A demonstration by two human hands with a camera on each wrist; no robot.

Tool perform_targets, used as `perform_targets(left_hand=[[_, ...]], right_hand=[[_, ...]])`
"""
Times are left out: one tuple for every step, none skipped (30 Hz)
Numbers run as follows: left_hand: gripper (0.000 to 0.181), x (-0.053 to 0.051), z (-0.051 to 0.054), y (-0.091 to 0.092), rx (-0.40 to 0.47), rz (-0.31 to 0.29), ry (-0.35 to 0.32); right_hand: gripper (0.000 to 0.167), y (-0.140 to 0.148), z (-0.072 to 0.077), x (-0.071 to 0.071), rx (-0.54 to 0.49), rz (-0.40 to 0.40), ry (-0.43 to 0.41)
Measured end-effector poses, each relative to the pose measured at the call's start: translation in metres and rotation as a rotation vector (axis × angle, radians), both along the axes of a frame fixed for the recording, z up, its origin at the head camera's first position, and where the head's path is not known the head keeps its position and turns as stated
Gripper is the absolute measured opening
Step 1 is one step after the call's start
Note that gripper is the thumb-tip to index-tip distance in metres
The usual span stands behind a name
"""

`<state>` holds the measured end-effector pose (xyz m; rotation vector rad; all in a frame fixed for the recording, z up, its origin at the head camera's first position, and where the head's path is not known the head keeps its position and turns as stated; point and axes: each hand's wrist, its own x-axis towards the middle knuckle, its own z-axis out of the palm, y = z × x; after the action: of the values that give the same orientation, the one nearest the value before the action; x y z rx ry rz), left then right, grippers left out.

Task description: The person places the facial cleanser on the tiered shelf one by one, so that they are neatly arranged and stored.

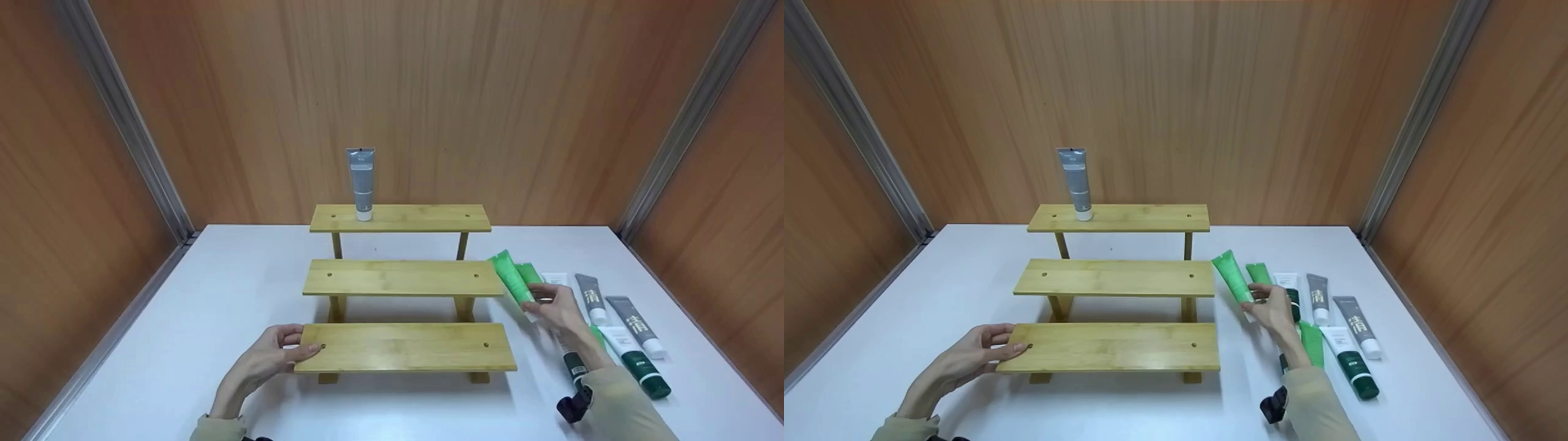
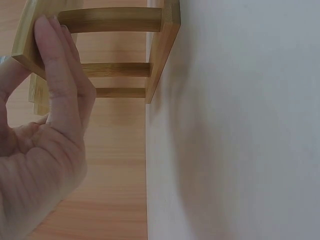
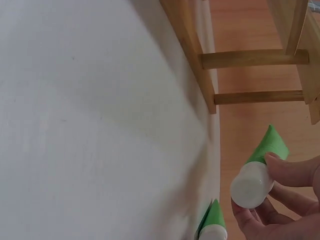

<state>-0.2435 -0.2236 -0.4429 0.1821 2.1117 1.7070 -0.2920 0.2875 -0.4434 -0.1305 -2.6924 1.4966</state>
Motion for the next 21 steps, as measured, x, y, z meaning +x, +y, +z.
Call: perform_targets(left_hand=[[0.08,0.0,0.0,0.0,-0.004,0.002,0.001],[0.08,0.0,0.0,0.0,-0.01,0.005,0.002],[0.08,0.0,0.0,0.0,-0.013,0.006,0.003],[0.08,0.0,0.0,0.0,-0.014,0.008,0.001],[0.08,0.0,0.0,0.0,-0.016,0.011,-0.001],[0.08,0.0,0.0,0.0,-0.019,0.013,-0.001],[0.08,0.0,0.0,0.001,-0.021,0.015,-0.001],[0.08,0.0,0.0,0.001,-0.022,0.016,-0.001],[0.079,0.0,0.0,0.0,-0.023,0.015,0.001],[0.079,0.0,0.0,0.0,-0.024,0.014,0.004],[0.079,0.0,0.0,0.0,-0.024,0.013,0.007],[0.079,0.0,0.0,0.0,-0.024,0.012,0.01],[0.08,0.001,0.0,0.0,-0.026,0.011,0.013],[0.08,0.001,0.0,0.0,-0.025,0.011,0.015],[0.081,0.001,0.0,0.0,-0.026,0.011,0.015],[0.081,0.002,0.001,0.0,-0.027,0.012,0.016],[0.082,0.002,0.0,0.0,-0.028,0.012,0.016],[0.082,0.002,0.001,0.0,-0.021,0.008,0.013],[0.081,0.002,0.001,0.0,-0.015,0.005,0.01],[0.081,0.002,0.0,-0.001,-0.007,0.001,0.006],[0.081,0.001,0.0,-0.001,0.001,-0.001,0.002]], right_hand=[[0.054,-0.001,0.001,0.0,-0.019,-0.003,-0.008],[0.055,-0.002,0.003,0.0,-0.038,-0.007,-0.017],[0.056,-0.003,0.004,0.0,-0.058,-0.01,-0.024],[0.056,-0.004,0.006,0.0,-0.075,-0.013,-0.034],[0.057,-0.005,0.007,0.0,-0.087,-0.014,-0.04],[0.057,-0.006,0.009,0.0,-0.103,-0.014,-0.046],[0.057,-0.007,0.01,0.0,-0.121,-0.013,-0.054],[0.058,-0.008,0.011,0.0,-0.135,-0.007,-0.056],[0.058,-0.009,0.012,0.0,-0.154,-0.002,-0.058],[0.058,-0.01,0.014,0.0,-0.168,0.003,-0.059],[0.058,-0.01,0.015,0.001,-0.187,0.006,-0.061],[0.058,-0.011,0.016,0.001,-0.212,0.011,-0.063],[0.058,-0.012,0.017,0.001,-0.234,0.014,-0.064],[0.059,-0.013,0.019,0.001,-0.249,0.018,-0.06],[0.059,-0.014,0.02,0.001,-0.263,0.016,-0.056],[0.059,-0.014,0.022,0.001,-0.27,0.015,-0.051],[0.058,-0.015,0.024,0.001,-0.278,0.016,-0.044],[0.058,-0.015,0.026,0.001,-0.285,0.021,-0.034],[0.058,-0.016,0.028,0.001,-0.284,0.025,-0.022],[0.058,-0.017,0.031,0.001,-0.282,0.029,-0.009],[0.058,-0.017,0.033,0.0,-0.284,0.034,0.001]])
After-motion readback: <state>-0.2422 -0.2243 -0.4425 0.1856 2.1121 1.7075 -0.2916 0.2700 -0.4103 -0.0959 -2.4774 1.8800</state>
